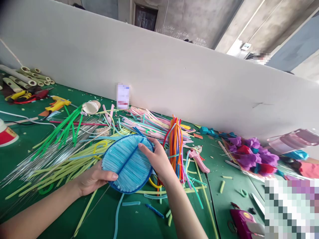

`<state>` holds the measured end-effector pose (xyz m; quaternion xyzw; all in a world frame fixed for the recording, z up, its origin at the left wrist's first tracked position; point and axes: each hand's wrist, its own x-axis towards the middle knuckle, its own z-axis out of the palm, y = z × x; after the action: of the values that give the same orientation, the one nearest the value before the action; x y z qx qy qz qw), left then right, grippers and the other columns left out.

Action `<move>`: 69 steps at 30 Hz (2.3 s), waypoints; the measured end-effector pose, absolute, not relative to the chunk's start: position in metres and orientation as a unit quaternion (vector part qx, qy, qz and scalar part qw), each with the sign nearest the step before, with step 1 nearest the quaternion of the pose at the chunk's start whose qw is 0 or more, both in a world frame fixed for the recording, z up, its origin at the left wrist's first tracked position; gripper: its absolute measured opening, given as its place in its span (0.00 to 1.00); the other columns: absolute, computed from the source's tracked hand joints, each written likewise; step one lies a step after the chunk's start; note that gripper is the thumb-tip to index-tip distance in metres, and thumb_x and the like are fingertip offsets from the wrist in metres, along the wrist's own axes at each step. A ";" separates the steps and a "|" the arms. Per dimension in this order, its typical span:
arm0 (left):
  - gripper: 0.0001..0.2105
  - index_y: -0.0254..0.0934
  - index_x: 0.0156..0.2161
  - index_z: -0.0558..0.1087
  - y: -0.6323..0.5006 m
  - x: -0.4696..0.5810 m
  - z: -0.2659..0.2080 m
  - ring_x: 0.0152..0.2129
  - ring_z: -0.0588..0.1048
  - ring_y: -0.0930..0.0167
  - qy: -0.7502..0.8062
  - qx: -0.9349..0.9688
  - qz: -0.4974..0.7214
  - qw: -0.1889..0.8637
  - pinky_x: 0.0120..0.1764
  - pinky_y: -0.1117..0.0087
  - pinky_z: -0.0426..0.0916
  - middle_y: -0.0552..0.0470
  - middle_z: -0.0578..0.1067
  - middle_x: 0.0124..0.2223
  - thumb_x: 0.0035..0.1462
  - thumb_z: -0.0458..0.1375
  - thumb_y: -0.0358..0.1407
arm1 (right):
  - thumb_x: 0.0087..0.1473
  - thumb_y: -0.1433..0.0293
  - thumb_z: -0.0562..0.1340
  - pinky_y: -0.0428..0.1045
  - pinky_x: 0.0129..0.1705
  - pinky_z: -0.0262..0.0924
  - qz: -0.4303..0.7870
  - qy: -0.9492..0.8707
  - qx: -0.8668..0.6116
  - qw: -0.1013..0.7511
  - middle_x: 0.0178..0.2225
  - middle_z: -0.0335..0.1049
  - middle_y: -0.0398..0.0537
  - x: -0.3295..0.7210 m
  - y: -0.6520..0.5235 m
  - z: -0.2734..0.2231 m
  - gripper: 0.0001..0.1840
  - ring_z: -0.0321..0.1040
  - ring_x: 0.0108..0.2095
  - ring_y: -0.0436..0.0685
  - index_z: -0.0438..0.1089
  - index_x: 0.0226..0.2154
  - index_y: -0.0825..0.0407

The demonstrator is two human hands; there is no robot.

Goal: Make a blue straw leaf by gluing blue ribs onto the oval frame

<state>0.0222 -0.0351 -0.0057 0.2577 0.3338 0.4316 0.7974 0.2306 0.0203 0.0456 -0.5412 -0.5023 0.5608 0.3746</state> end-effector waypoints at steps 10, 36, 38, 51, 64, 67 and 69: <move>0.12 0.33 0.38 0.76 -0.026 0.018 0.007 0.23 0.81 0.68 0.243 0.026 0.507 0.827 0.27 0.68 0.79 0.48 0.81 0.29 0.66 0.54 0.38 | 0.45 0.60 0.74 0.50 0.37 0.72 0.643 -0.328 -0.459 0.518 0.37 0.78 0.44 0.236 -0.003 0.034 0.29 0.77 0.37 0.57 0.67 0.47 0.49; 0.21 0.41 0.56 0.74 -0.017 0.023 -0.003 0.45 0.80 0.63 0.459 0.209 0.541 0.673 0.46 0.65 0.77 0.45 0.80 0.51 0.57 0.64 0.28 | 0.60 0.67 0.62 0.56 0.56 0.62 0.138 -0.653 -0.569 0.481 0.58 0.56 0.54 0.229 -0.026 0.009 0.06 0.61 0.57 0.61 0.75 0.34 0.48; 0.21 0.41 0.56 0.74 -0.017 0.024 -0.002 0.45 0.80 0.62 0.467 0.201 0.546 0.666 0.46 0.64 0.78 0.44 0.80 0.51 0.57 0.64 0.27 | 0.60 0.66 0.62 0.57 0.54 0.62 0.078 -0.634 -0.579 0.508 0.53 0.60 0.55 0.235 -0.020 0.009 0.07 0.62 0.54 0.61 0.75 0.33 0.49; 0.19 0.38 0.56 0.74 -0.011 0.022 0.000 0.41 0.82 0.66 0.480 0.157 0.578 0.641 0.43 0.66 0.79 0.44 0.81 0.49 0.62 0.57 0.24 | 0.55 0.57 0.62 0.50 0.32 0.58 0.068 -0.520 -0.778 0.346 0.29 0.74 0.46 0.349 -0.013 0.045 0.13 0.67 0.28 0.56 0.75 0.31 0.49; 0.14 0.33 0.50 0.77 -0.005 0.016 -0.007 0.32 0.83 0.70 0.458 0.112 0.594 0.652 0.33 0.73 0.80 0.46 0.83 0.41 0.62 0.56 0.23 | 0.58 0.64 0.57 0.47 0.28 0.50 0.177 -0.605 -0.764 0.133 0.24 0.74 0.45 0.339 -0.033 0.026 0.15 0.66 0.26 0.53 0.72 0.23 0.51; 0.13 0.34 0.48 0.78 -0.002 0.012 -0.013 0.32 0.83 0.70 0.483 0.153 0.571 0.646 0.33 0.74 0.79 0.45 0.83 0.43 0.60 0.58 0.24 | 0.58 0.64 0.56 0.46 0.26 0.50 0.197 -0.612 -0.755 0.129 0.22 0.73 0.44 0.346 -0.032 0.033 0.17 0.66 0.25 0.52 0.72 0.22 0.51; 0.12 0.35 0.48 0.78 0.000 0.008 -0.016 0.34 0.82 0.68 0.524 0.215 0.521 0.639 0.33 0.72 0.80 0.44 0.82 0.45 0.58 0.61 0.26 | 0.58 0.63 0.57 0.46 0.25 0.49 0.195 -0.612 -0.756 0.126 0.22 0.72 0.43 0.352 -0.032 0.036 0.16 0.65 0.24 0.51 0.71 0.22 0.51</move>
<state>0.0080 -0.0001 -0.0163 0.2150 0.5242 0.5208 0.6386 0.3516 -0.0322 0.0362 -0.7561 -0.6118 0.1952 0.1262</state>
